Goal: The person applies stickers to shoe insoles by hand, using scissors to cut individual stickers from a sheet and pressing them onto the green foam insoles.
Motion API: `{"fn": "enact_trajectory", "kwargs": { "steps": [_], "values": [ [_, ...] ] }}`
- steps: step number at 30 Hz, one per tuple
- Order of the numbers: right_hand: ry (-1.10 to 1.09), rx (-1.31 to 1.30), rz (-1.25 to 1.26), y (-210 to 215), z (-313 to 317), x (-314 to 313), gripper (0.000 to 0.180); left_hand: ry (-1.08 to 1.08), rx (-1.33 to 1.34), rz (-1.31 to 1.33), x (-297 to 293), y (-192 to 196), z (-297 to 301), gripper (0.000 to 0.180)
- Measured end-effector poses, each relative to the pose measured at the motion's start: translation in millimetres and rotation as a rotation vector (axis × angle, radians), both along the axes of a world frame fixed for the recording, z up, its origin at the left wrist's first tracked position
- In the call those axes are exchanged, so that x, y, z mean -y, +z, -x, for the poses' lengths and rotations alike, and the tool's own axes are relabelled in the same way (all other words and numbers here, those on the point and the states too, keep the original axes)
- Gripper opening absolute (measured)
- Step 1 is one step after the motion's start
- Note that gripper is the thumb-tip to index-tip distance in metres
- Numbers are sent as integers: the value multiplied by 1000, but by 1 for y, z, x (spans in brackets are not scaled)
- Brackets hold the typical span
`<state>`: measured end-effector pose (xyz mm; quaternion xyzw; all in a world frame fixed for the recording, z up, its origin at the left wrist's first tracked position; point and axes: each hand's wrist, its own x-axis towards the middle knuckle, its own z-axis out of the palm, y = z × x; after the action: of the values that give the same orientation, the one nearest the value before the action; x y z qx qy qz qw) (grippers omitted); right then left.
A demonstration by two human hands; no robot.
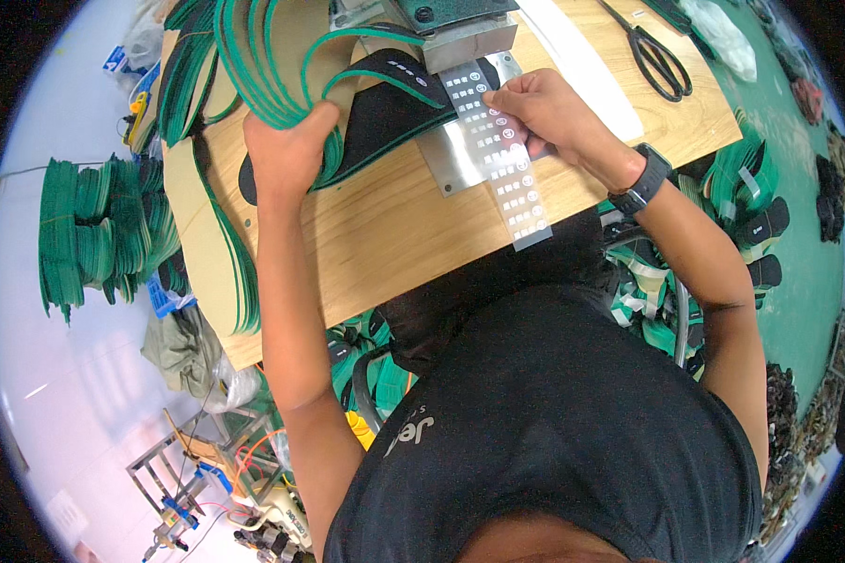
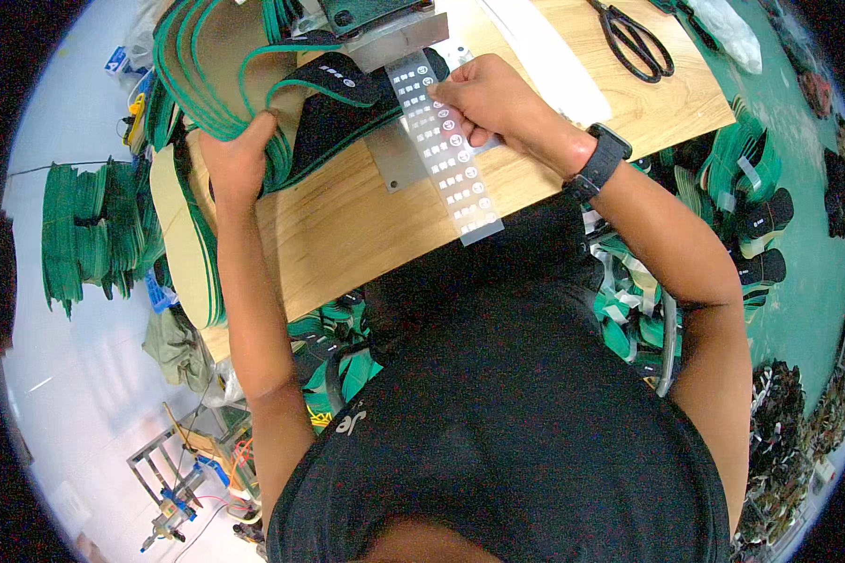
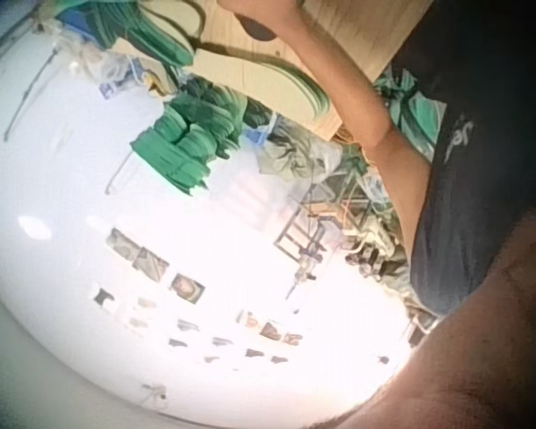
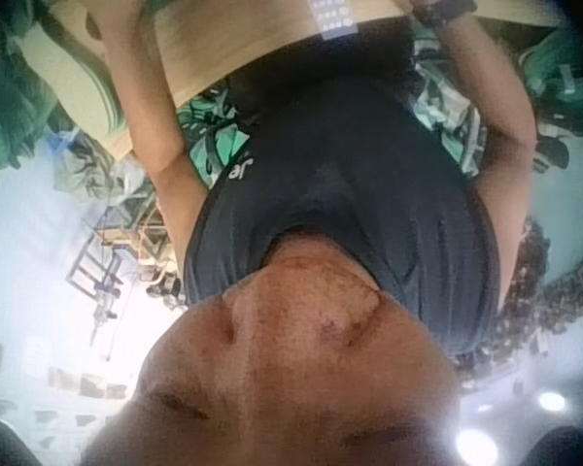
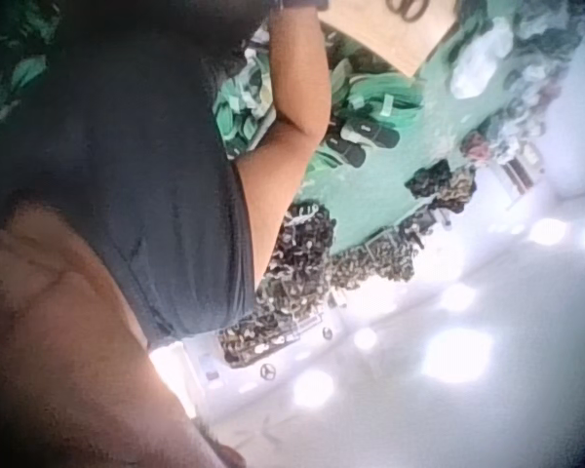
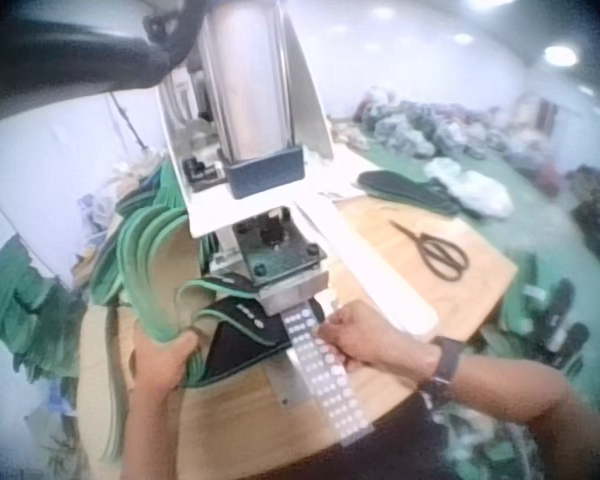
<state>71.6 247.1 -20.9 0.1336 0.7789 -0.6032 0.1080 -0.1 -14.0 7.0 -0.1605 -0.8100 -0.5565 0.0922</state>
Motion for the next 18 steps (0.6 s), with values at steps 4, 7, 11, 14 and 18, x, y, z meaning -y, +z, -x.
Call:
{"fn": "enact_trajectory", "kwargs": {
  "steps": [4,7,11,14,18],
  "values": [
    [-21,16,22,0,1,3,29,8,-44,-60,1,-6,2,22],
    [-2,12,29,-1,2,1,29,30,-73,-129,-1,-5,2,24],
    [-4,4,11,-1,0,1,30,21,-59,-75,0,-11,6,30],
    [-18,0,18,0,0,3,30,-13,-12,230,-8,-9,4,44],
    [2,-2,98,3,-2,0,30,-202,-212,575,-18,-5,-1,70]
  ]
}}
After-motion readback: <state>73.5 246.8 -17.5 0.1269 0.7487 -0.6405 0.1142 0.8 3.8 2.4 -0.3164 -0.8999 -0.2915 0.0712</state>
